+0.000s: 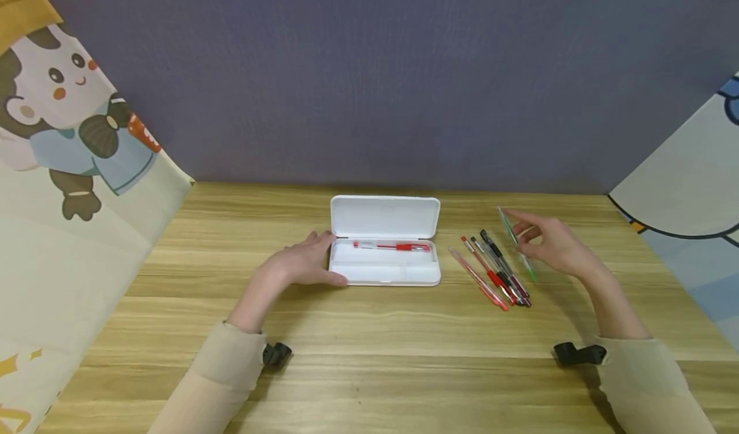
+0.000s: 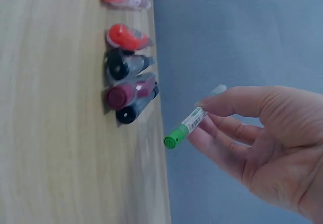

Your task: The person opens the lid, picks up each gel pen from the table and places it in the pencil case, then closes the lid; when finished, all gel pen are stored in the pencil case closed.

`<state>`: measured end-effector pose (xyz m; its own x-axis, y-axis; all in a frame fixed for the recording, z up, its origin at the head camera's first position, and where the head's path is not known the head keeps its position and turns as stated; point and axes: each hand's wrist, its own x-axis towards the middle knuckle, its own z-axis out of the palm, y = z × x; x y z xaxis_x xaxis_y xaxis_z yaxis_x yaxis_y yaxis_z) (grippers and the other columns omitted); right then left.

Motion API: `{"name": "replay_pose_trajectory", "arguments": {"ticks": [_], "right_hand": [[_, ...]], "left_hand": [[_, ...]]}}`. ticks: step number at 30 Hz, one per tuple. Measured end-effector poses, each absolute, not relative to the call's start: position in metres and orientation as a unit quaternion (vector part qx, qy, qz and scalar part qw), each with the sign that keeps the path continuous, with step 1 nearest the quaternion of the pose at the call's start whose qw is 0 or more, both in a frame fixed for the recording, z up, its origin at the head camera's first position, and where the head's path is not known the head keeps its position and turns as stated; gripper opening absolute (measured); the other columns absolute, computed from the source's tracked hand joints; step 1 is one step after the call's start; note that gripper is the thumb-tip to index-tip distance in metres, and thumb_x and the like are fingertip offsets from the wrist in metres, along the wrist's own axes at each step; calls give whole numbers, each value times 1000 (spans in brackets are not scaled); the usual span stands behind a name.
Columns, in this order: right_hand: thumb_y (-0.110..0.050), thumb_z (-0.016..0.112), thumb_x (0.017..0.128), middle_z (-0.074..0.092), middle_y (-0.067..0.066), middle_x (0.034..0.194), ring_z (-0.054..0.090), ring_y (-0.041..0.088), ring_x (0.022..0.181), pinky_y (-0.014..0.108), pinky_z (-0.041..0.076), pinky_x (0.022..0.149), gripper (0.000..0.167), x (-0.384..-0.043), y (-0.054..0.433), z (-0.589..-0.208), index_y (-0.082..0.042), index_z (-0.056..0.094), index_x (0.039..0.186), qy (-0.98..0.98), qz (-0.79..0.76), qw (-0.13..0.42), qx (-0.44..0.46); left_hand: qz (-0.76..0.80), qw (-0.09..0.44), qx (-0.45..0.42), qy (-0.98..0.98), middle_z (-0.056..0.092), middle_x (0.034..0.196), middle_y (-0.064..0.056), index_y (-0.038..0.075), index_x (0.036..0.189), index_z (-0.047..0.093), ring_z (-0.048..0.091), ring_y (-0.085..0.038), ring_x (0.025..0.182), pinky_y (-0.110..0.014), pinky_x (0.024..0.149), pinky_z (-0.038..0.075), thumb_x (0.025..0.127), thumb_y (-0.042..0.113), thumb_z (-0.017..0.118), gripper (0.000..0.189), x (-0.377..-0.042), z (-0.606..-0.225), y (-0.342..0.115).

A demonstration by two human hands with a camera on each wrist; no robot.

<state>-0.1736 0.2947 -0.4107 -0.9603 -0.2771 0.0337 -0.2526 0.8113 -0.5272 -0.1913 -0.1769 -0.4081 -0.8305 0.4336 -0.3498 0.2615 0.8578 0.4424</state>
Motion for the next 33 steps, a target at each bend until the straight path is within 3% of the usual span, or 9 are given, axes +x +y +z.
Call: {"name": "replay_pose_trajectory", "arguments": {"ticks": [5,8,17,20,24,27,33], "right_hand": [[1,74,90,72,17,116,66,6,93,21,54,74,74,-171,287,-405,-14,45,156,954,-251,-44,-157],[2,76,89,73,14,113,64,0,91,19,53,74,75,-170,280,-401,-16,47,156,951,-246,-82,-169],[5,76,87,71,9,113,63,1,94,11,55,72,80,-173,242,-385,-29,49,154,927,-306,-121,-180],[6,76,87,72,9,112,65,2,94,11,56,74,78,-178,229,-383,-26,51,153,915,-317,-133,-213],[7,76,87,74,11,111,69,14,94,11,57,77,74,-185,212,-382,-20,53,152,899,-330,-136,-255],[6,76,88,74,11,113,70,20,96,16,59,78,72,-190,198,-381,-20,54,151,893,-337,-128,-268],[6,75,88,72,11,116,72,23,101,39,64,83,72,-196,167,-379,-21,54,151,882,-359,-91,-293]], "left_hand": [[194,225,185,937,18,171,-23,7,162,24,16,-43,160,-74,122,20,88,50,77,100,-191,-408,-177],[195,224,187,936,18,171,-24,6,161,24,16,-44,159,-75,122,21,88,50,77,100,-191,-408,-177],[195,221,189,936,19,171,-24,7,161,25,17,-45,159,-76,121,22,88,49,77,100,-190,-407,-178],[195,223,189,936,18,171,-24,7,162,24,17,-45,159,-75,121,22,88,49,77,100,-190,-407,-177],[193,223,187,937,18,171,-24,7,162,24,17,-45,159,-75,121,22,88,50,77,101,-191,-408,-178],[192,222,187,937,18,171,-25,7,162,24,17,-45,159,-74,122,22,88,51,77,101,-192,-409,-178],[191,222,184,938,18,171,-25,7,162,24,17,-45,159,-74,122,22,88,51,77,102,-192,-409,-178]]}}
